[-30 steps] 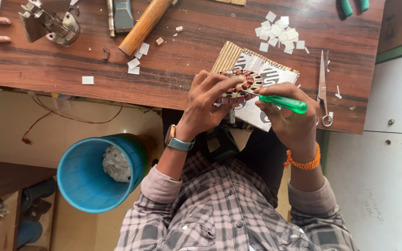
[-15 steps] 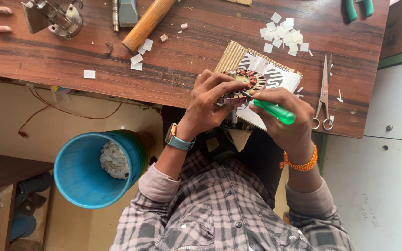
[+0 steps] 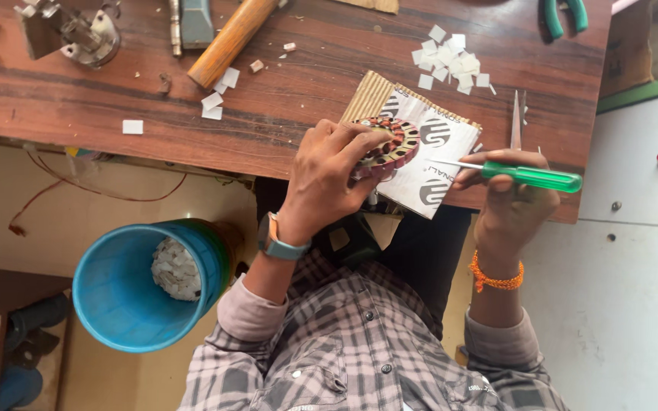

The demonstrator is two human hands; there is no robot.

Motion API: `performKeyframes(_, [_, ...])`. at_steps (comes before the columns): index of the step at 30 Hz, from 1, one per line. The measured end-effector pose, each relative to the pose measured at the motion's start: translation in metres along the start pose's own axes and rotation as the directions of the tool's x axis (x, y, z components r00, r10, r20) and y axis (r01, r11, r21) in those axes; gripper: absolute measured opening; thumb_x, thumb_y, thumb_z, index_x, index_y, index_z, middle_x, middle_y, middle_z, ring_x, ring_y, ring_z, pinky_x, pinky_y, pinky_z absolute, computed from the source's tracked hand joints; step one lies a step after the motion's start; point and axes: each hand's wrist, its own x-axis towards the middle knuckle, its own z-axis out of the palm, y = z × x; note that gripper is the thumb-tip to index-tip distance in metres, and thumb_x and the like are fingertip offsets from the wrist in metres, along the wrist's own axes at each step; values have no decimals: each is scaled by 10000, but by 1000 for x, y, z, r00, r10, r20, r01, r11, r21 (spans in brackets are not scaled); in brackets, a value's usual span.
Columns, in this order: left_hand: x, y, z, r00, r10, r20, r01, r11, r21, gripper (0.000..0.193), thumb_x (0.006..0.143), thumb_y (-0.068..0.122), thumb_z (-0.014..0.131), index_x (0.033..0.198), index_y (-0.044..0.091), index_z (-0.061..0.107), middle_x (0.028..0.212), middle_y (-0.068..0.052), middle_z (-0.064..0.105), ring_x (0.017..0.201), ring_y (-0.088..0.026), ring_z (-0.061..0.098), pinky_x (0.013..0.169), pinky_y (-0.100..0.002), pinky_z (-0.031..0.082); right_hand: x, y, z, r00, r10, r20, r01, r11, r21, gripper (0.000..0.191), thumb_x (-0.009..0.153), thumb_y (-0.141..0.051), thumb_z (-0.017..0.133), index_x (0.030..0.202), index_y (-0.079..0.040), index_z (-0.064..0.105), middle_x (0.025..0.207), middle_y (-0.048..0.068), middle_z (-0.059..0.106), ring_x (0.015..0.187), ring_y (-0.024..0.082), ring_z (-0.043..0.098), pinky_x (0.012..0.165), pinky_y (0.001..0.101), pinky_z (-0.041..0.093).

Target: The person holds a circular motor component with copper windings on the workbench and uses a green-handled screwdriver to pry and adjust parts of it, rotating the component between adjustments while working around its slots.

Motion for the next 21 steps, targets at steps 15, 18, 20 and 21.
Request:
performKeyframes(15, [-5,4,25,987,-42,-152,40,999,-18,870,813,234,907,1533,196,419,1104,95,741,937,-152,570,938,-330,419,25,-19,8,927,217,305,-118,943,-310,162,1025,1,658,1181,43,650,1107,128,760,920,144,760,777,267,664])
performKeyframes(18, [-6,1,27,986,-17,-167,13,1000,-26,909,806,225,905,1549,203,382,1134,83,737,973,-148,590,973,-338,428,29,-22,6,914,209,348,-61,918,-392,189,1010,20,633,1196,33,662,1114,137,749,949,154,760,777,257,669])
performKeyframes(20, [-5,1,29,984,-26,-175,22,999,-27,901,811,230,912,1546,213,391,1121,92,737,974,-141,593,968,-332,440,30,-22,6,911,212,353,-58,916,-398,179,1010,15,646,1187,18,672,1112,133,760,916,146,755,761,248,645])
performKeyframes(21, [-4,1,29,983,-33,-179,29,999,-26,897,813,233,915,1544,217,396,1115,96,737,975,-137,594,965,-328,446,30,-21,6,909,214,357,-58,915,-400,174,1011,13,653,1183,10,676,1110,131,766,900,142,752,753,244,633])
